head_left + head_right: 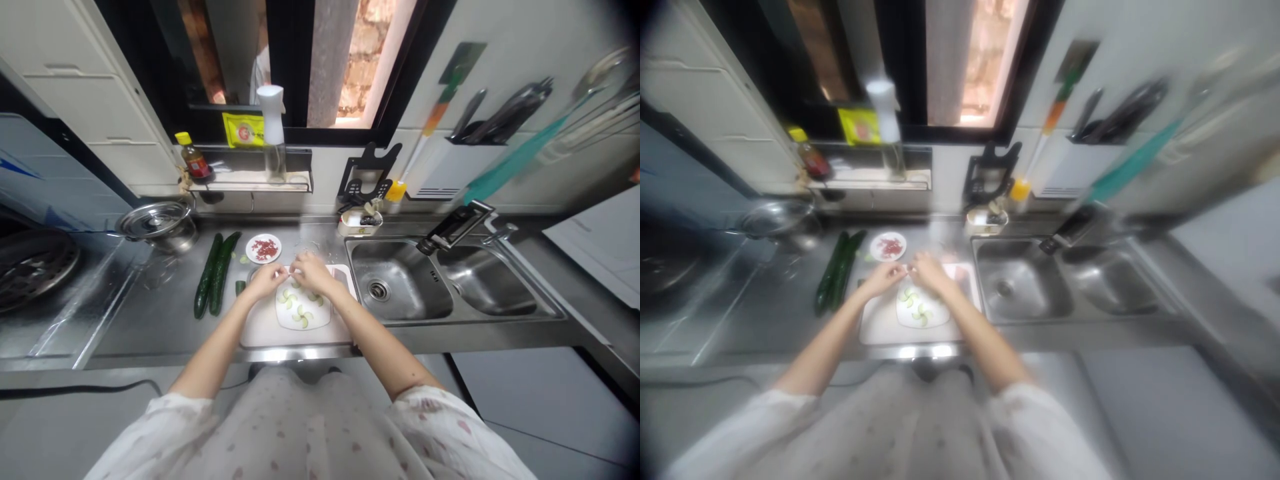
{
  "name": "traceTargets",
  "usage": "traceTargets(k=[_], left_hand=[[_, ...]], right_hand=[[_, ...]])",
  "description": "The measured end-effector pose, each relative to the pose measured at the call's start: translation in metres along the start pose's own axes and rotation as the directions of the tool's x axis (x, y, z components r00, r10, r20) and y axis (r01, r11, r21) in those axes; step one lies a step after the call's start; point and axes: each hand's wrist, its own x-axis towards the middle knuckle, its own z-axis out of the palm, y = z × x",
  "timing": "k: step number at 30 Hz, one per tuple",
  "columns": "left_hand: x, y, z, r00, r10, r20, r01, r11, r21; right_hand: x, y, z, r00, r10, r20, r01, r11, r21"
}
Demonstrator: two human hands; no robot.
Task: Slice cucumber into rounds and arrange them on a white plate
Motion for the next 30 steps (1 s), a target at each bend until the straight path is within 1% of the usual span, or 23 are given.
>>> traceTargets(k=[3, 6, 9, 12, 16, 21, 26, 30], left_hand=[[0.0, 0.0, 0.001, 0.998, 0.06, 0.002, -0.06, 0.997, 0.047], [0.0, 0.001, 0.001, 0.996, 0.088, 0.004, -0.088, 0.994, 0.058], [0.0, 0.002, 0.0, 0.997, 0.078, -0.01, -0.078, 0.997, 0.008], [-0.001, 0.003, 0.001, 0.996, 0.046, -0.078, -0.053, 0.995, -0.09], [-0.007, 0.006, 0.005, 0.986, -0.007, -0.166, -0.027, 0.979, -0.203], [-0.017, 0.015, 0.007, 0.979, -0.016, -0.202, -0.053, 0.942, -0.331], [-0.025, 0.024, 0.005, 0.979, -0.025, -0.204, -0.052, 0.931, -0.361], [-0.031, 0.026, 0.004, 0.979, -0.038, -0.2, -0.039, 0.93, -0.367]], right_hand=[[-0.001, 0.0, -0.001, 0.999, -0.028, 0.038, 0.029, 1.0, -0.011], [0.0, 0.0, -0.002, 0.996, -0.044, 0.075, 0.045, 0.999, -0.014], [0.0, -0.001, -0.004, 0.994, -0.035, 0.105, 0.036, 0.999, -0.009], [-0.001, -0.003, -0.006, 0.994, -0.001, 0.108, 0.001, 1.0, -0.001], [-0.004, -0.004, -0.004, 0.998, 0.045, 0.034, -0.046, 0.998, 0.034], [-0.01, -0.004, 0.003, 0.996, 0.027, -0.085, -0.019, 0.995, 0.101], [-0.017, -0.006, 0.012, 0.988, 0.031, -0.15, -0.001, 0.982, 0.19], [-0.027, -0.007, 0.021, 0.97, 0.105, -0.221, -0.031, 0.948, 0.315]])
